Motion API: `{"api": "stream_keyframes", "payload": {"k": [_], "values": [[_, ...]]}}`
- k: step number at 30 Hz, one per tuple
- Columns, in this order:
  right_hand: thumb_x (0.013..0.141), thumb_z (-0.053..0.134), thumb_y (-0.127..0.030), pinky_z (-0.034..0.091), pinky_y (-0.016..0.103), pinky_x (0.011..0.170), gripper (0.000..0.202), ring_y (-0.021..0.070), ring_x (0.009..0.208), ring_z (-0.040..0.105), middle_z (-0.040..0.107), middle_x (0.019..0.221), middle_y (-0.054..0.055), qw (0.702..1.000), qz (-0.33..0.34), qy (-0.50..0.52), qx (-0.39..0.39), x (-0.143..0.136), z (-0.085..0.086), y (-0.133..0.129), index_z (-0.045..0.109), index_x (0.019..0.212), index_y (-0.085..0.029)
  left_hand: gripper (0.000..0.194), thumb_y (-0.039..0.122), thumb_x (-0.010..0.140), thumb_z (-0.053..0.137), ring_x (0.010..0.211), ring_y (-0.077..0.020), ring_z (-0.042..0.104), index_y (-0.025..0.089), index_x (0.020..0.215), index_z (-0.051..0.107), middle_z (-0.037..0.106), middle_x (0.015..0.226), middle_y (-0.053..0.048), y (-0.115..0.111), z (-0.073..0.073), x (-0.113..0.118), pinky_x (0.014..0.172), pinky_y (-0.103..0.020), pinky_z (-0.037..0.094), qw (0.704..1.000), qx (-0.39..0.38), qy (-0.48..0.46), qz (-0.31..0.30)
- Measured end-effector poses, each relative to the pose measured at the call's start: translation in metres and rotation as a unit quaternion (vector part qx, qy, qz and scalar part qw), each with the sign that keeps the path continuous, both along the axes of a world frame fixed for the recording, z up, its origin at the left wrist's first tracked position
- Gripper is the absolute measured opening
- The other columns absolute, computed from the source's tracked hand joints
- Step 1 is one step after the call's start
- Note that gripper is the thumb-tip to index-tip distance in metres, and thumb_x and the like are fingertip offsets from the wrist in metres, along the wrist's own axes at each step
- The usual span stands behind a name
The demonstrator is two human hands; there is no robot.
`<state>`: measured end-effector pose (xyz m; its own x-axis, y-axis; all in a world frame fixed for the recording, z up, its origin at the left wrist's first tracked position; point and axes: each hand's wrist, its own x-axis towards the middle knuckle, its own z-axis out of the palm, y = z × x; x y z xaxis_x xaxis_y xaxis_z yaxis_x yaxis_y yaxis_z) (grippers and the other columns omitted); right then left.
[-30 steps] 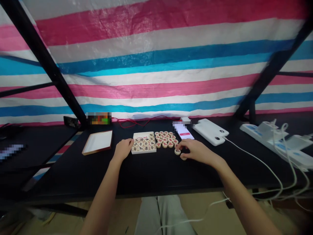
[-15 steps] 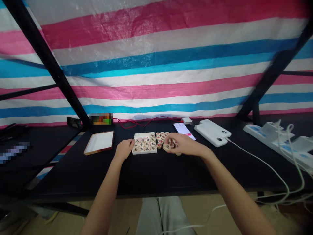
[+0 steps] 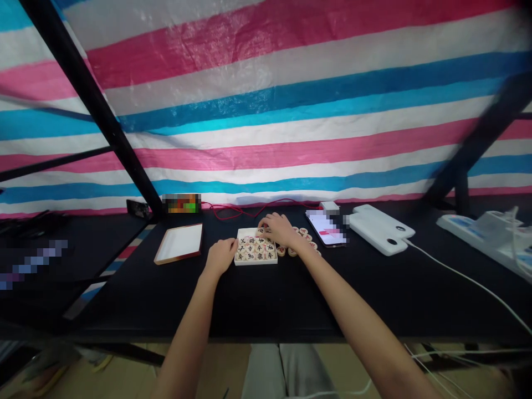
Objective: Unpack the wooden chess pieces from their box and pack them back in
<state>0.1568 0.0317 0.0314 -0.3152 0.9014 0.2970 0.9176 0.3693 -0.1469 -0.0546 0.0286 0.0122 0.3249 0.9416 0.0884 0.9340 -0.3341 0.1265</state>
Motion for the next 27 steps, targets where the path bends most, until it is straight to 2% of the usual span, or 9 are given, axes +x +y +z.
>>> {"api": "stream_keyframes", "payload": {"k": [7,11,16,22,27], "values": [[0.077,0.052,-0.039,0.024,0.03,0.071,0.021,0.0193,0.091,0.046,0.058,0.093,0.003,0.999,-0.003,-0.022,-0.031,0.0,-0.002,0.001,0.059,0.093,-0.026,0.048,0.042,0.087,0.018,0.082,-0.0185,0.058,0.02,0.089,0.061,0.064,0.086,-0.008,-0.003,0.004,0.001,0.068,-0.025,0.038,1.0,-0.004,-0.005,-0.004],[0.078,0.051,-0.036,0.023,0.03,0.07,0.019,0.0183,0.089,0.047,0.06,0.091,0.002,0.999,0.002,-0.028,-0.018,-0.001,0.0,-0.001,0.06,0.093,-0.026,0.048,0.043,0.087,0.019,0.082,-0.0184,0.058,0.019,0.089,0.061,0.064,0.087,-0.008,-0.004,0.005,0.001,0.067,-0.024,0.038,1.0,-0.009,-0.004,0.006],[0.079,0.051,-0.027,0.021,0.03,0.069,0.012,0.0168,0.086,0.049,0.062,0.088,0.002,0.999,0.007,-0.047,-0.004,0.002,0.003,-0.003,0.062,0.084,-0.024,0.048,0.043,0.087,0.019,0.081,-0.0189,0.058,0.02,0.089,0.061,0.064,0.086,-0.007,-0.003,0.003,0.0,0.067,-0.025,0.038,1.0,-0.004,-0.006,0.001],[0.079,0.052,-0.033,0.02,0.031,0.069,0.016,0.0179,0.084,0.047,0.062,0.086,0.004,0.998,0.01,-0.061,0.03,-0.001,0.007,-0.007,0.063,0.077,-0.022,0.048,0.043,0.087,0.019,0.083,-0.0184,0.058,0.02,0.092,0.061,0.064,0.089,-0.008,-0.004,0.004,0.0,0.068,-0.025,0.038,1.0,-0.01,-0.01,0.003],[0.08,0.05,-0.027,0.02,0.033,0.069,0.015,0.0189,0.085,0.045,0.061,0.086,0.005,0.994,0.012,-0.09,0.054,-0.005,0.006,-0.01,0.062,0.075,-0.02,0.049,0.044,0.086,0.019,0.081,-0.0192,0.058,0.02,0.089,0.061,0.064,0.087,-0.008,-0.004,0.003,0.0,0.067,-0.026,0.038,1.0,-0.005,-0.004,0.003]]}}
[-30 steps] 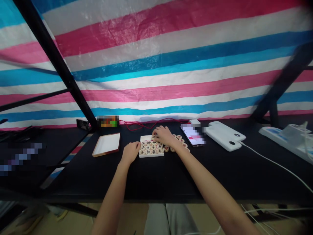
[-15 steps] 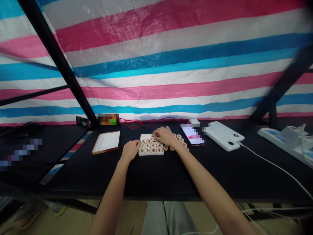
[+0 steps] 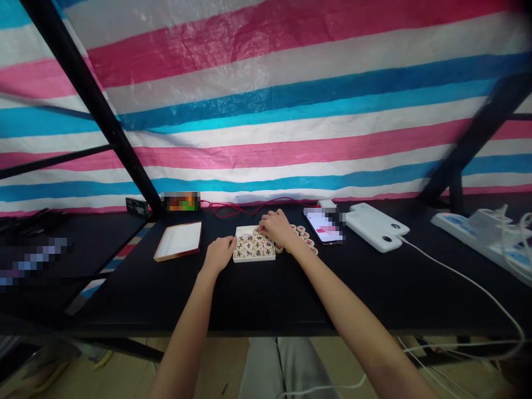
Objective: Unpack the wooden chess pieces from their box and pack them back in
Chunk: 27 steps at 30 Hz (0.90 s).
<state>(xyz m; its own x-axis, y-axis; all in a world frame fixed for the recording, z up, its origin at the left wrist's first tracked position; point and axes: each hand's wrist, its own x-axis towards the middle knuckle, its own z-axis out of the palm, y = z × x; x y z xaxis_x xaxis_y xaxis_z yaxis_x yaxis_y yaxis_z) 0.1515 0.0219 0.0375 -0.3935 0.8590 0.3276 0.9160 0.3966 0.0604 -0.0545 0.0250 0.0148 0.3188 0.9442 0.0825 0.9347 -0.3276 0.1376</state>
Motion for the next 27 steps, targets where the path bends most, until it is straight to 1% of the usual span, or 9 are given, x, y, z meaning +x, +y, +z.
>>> {"api": "stream_keyframes", "payload": {"k": [4,7,9,11,14,17,20,24,27], "values": [[0.081,0.048,-0.026,0.021,0.033,0.07,0.017,0.0185,0.084,0.045,0.062,0.085,0.005,1.0,-0.005,-0.004,-0.003,-0.002,0.001,-0.001,0.062,0.075,-0.02,0.048,0.043,0.086,0.019,0.083,-0.019,0.058,0.019,0.09,0.061,0.064,0.087,-0.008,0.0,-0.001,0.0,0.068,-0.025,0.038,1.0,0.0,0.0,-0.001],[0.081,0.048,-0.028,0.022,0.032,0.071,0.017,0.0182,0.085,0.046,0.062,0.087,0.004,0.999,-0.01,0.048,0.003,0.003,0.01,-0.004,0.063,0.078,-0.021,0.047,0.043,0.086,0.02,0.083,-0.0187,0.058,0.019,0.091,0.061,0.064,0.087,-0.008,0.0,0.0,0.0,0.068,-0.024,0.039,1.0,-0.002,0.006,0.009],[0.079,0.05,-0.029,0.023,0.03,0.07,0.015,0.0173,0.084,0.048,0.062,0.087,0.002,0.995,-0.011,0.1,-0.009,0.012,0.02,-0.008,0.063,0.082,-0.023,0.047,0.042,0.086,0.02,0.083,-0.0188,0.058,0.019,0.091,0.061,0.064,0.087,-0.008,0.0,0.0,0.001,0.068,-0.024,0.039,1.0,-0.003,0.008,0.01],[0.077,0.053,-0.029,0.026,0.027,0.066,0.015,0.0149,0.079,0.05,0.062,0.085,-0.001,0.987,-0.002,0.15,-0.056,0.027,0.029,-0.012,0.062,0.087,-0.025,0.048,0.042,0.086,0.02,0.082,-0.0189,0.058,0.019,0.091,0.061,0.064,0.087,-0.008,0.0,0.0,0.001,0.068,-0.025,0.039,1.0,-0.004,0.007,0.007],[0.071,0.056,-0.031,0.03,0.023,0.059,0.018,0.0123,0.07,0.052,0.062,0.079,-0.002,0.968,0.01,0.19,-0.164,0.053,0.036,-0.021,0.063,0.086,-0.023,0.048,0.042,0.086,0.02,0.082,-0.019,0.059,0.02,0.092,0.061,0.065,0.087,-0.008,0.001,-0.001,0.001,0.068,-0.025,0.039,1.0,-0.002,0.01,0.007],[0.064,0.061,-0.03,0.031,0.021,0.054,0.021,0.0124,0.065,0.053,0.061,0.074,-0.002,0.951,-0.009,0.18,-0.253,0.073,0.036,-0.038,0.063,0.083,-0.021,0.047,0.042,0.086,0.019,0.081,-0.0191,0.058,0.02,0.091,0.061,0.065,0.087,-0.008,0.002,-0.002,-0.001,0.067,-0.025,0.039,1.0,0.005,0.01,0.002],[0.057,0.065,-0.026,0.031,0.02,0.051,0.027,0.0124,0.062,0.054,0.06,0.071,-0.003,0.941,-0.043,0.147,-0.303,0.084,0.031,-0.062,0.061,0.083,-0.023,0.047,0.043,0.086,0.019,0.08,-0.0193,0.058,0.021,0.09,0.061,0.065,0.086,-0.008,0.003,-0.003,-0.001,0.066,-0.025,0.039,1.0,0.011,0.005,-0.01],[0.058,0.065,-0.023,0.033,0.022,0.056,0.028,0.014,0.068,0.055,0.06,0.075,-0.003,0.953,-0.053,0.122,-0.273,0.089,0.025,-0.096,0.059,0.085,-0.025,0.047,0.042,0.086,0.019,0.081,-0.0197,0.058,0.02,0.091,0.061,0.065,0.086,-0.008,0.004,-0.003,-0.001,0.066,-0.025,0.039,1.0,0.009,0.006,-0.013],[0.06,0.063,-0.022,0.033,0.023,0.062,0.024,0.0154,0.074,0.054,0.059,0.079,-0.002,0.964,-0.052,0.104,-0.238,0.091,0.021,-0.11,0.058,0.083,-0.025,0.046,0.041,0.086,0.02,0.083,-0.0193,0.058,0.02,0.094,0.06,0.065,0.087,-0.008,0.004,-0.002,0.0,0.068,-0.025,0.039,1.0,-0.001,0.008,-0.004]]}}
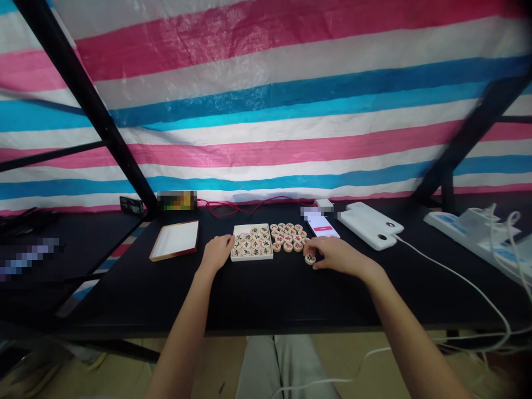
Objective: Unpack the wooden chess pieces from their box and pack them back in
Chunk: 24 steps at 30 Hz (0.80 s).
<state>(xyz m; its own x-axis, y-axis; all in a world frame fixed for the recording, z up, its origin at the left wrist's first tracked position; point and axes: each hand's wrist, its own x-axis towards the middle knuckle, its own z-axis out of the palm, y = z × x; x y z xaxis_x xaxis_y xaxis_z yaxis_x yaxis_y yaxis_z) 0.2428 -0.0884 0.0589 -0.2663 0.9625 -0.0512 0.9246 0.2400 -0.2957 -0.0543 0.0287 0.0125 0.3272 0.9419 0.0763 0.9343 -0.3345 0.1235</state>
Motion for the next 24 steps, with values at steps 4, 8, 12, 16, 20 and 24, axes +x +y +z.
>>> {"api": "stream_keyframes", "payload": {"k": [4,8,12,16,20,24], "values": [[0.065,0.06,-0.022,0.035,0.024,0.068,0.022,0.0165,0.079,0.052,0.058,0.083,0.0,1.0,-0.017,0.0,0.016,0.005,-0.007,-0.004,0.058,0.087,-0.023,0.047,0.041,0.086,0.02,0.082,-0.019,0.058,0.02,0.093,0.061,0.064,0.087,-0.008,-0.001,0.001,0.0,0.069,-0.025,0.039,1.0,0.0,0.003,0.005],[0.067,0.058,-0.022,0.035,0.024,0.07,0.024,0.0171,0.081,0.052,0.057,0.086,0.002,0.999,-0.034,0.003,0.015,0.01,-0.009,-0.006,0.059,0.09,-0.022,0.048,0.043,0.087,0.019,0.082,-0.0187,0.058,0.019,0.092,0.061,0.064,0.087,-0.008,-0.001,0.001,0.0,0.068,-0.025,0.039,1.0,0.004,0.001,0.0],[0.07,0.056,-0.028,0.036,0.024,0.067,0.018,0.0165,0.077,0.052,0.056,0.082,0.003,1.0,-0.021,0.018,0.011,0.005,0.004,-0.011,0.06,0.086,-0.021,0.049,0.044,0.087,0.018,0.081,-0.0189,0.058,0.019,0.091,0.061,0.064,0.086,-0.008,-0.001,0.0,-0.001,0.068,-0.025,0.038,1.0,0.006,-0.01,-0.006],[0.075,0.052,-0.036,0.036,0.025,0.075,0.025,0.0164,0.089,0.05,0.055,0.096,0.003,0.99,0.048,0.094,0.09,-0.03,0.02,0.01,0.057,0.095,-0.023,0.049,0.044,0.087,0.018,0.082,-0.019,0.058,0.02,0.091,0.061,0.064,0.087,-0.007,0.0,-0.002,-0.001,0.068,-0.025,0.038,1.0,0.005,-0.017,-0.008],[0.073,0.057,-0.035,0.032,0.027,0.078,0.024,0.017,0.094,0.049,0.057,0.099,0.002,0.982,0.092,0.068,0.152,-0.083,0.016,0.067,0.057,0.094,-0.023,0.048,0.044,0.087,0.019,0.082,-0.0185,0.058,0.02,0.09,0.061,0.064,0.087,-0.008,-0.001,-0.001,-0.001,0.068,-0.025,0.037,1.0,-0.001,-0.017,0.002],[0.074,0.056,-0.029,0.028,0.03,0.076,0.02,0.0176,0.092,0.05,0.06,0.097,0.001,0.987,0.046,0.017,0.153,-0.116,-0.002,0.114,0.057,0.093,-0.024,0.047,0.042,0.087,0.02,0.081,-0.0175,0.058,0.02,0.089,0.061,0.064,0.086,-0.007,-0.002,-0.001,-0.001,0.068,-0.024,0.037,1.0,0.0,-0.021,0.005]]}}
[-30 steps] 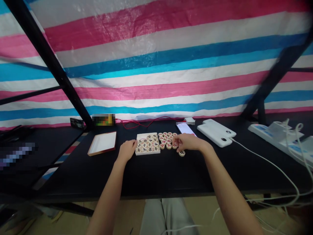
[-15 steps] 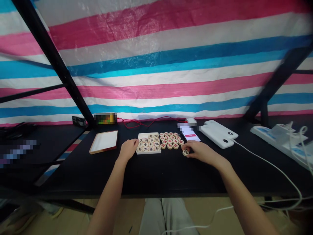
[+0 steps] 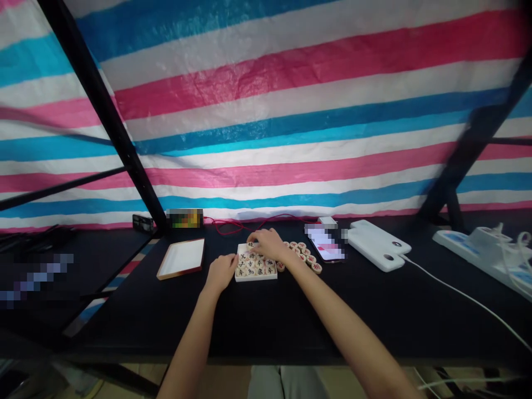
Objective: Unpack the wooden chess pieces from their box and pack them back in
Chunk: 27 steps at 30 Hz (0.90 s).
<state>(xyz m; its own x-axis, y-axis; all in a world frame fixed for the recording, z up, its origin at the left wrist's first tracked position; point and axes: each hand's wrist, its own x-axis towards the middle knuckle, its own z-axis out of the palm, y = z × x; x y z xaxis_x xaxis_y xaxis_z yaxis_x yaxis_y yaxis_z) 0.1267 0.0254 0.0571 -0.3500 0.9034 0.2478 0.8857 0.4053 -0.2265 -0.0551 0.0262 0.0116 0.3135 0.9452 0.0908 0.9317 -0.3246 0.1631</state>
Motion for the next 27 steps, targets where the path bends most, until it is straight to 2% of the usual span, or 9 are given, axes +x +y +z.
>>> {"api": "stream_keyframes", "payload": {"k": [3,7,13,27], "values": [[0.075,0.055,-0.029,0.025,0.032,0.075,0.019,0.0187,0.091,0.049,0.06,0.095,0.001,0.999,-0.033,-0.01,0.023,-0.004,-0.015,0.009,0.058,0.092,-0.024,0.047,0.042,0.087,0.019,0.08,-0.0173,0.058,0.02,0.09,0.061,0.064,0.086,-0.007,0.002,-0.001,0.0,0.067,-0.024,0.037,1.0,0.005,0.004,-0.004],[0.077,0.052,-0.034,0.023,0.033,0.074,0.019,0.0184,0.091,0.047,0.059,0.096,0.002,0.998,-0.031,-0.018,0.049,-0.002,-0.026,0.004,0.056,0.093,-0.025,0.046,0.041,0.087,0.019,0.079,-0.0177,0.058,0.021,0.09,0.06,0.064,0.085,-0.007,0.004,-0.002,0.0,0.066,-0.025,0.037,1.0,0.017,0.013,-0.008],[0.08,0.047,-0.032,0.022,0.034,0.075,0.019,0.0198,0.094,0.043,0.056,0.097,0.004,0.996,-0.043,-0.066,0.052,-0.002,-0.028,0.002,0.058,0.094,-0.025,0.048,0.043,0.087,0.019,0.08,-0.017,0.058,0.021,0.089,0.061,0.064,0.085,-0.007,0.002,-0.003,0.0,0.066,-0.024,0.036,1.0,0.011,-0.001,-0.005],[0.088,0.032,-0.034,0.022,0.035,0.076,0.031,0.0198,0.093,0.041,0.054,0.099,0.006,0.994,-0.029,-0.078,0.075,-0.008,-0.031,-0.005,0.06,0.098,-0.027,0.047,0.043,0.087,0.019,0.08,-0.0179,0.058,0.022,0.09,0.061,0.064,0.086,-0.006,0.0,0.0,0.0,0.064,-0.024,0.037,1.0,0.013,-0.001,-0.005]]}}
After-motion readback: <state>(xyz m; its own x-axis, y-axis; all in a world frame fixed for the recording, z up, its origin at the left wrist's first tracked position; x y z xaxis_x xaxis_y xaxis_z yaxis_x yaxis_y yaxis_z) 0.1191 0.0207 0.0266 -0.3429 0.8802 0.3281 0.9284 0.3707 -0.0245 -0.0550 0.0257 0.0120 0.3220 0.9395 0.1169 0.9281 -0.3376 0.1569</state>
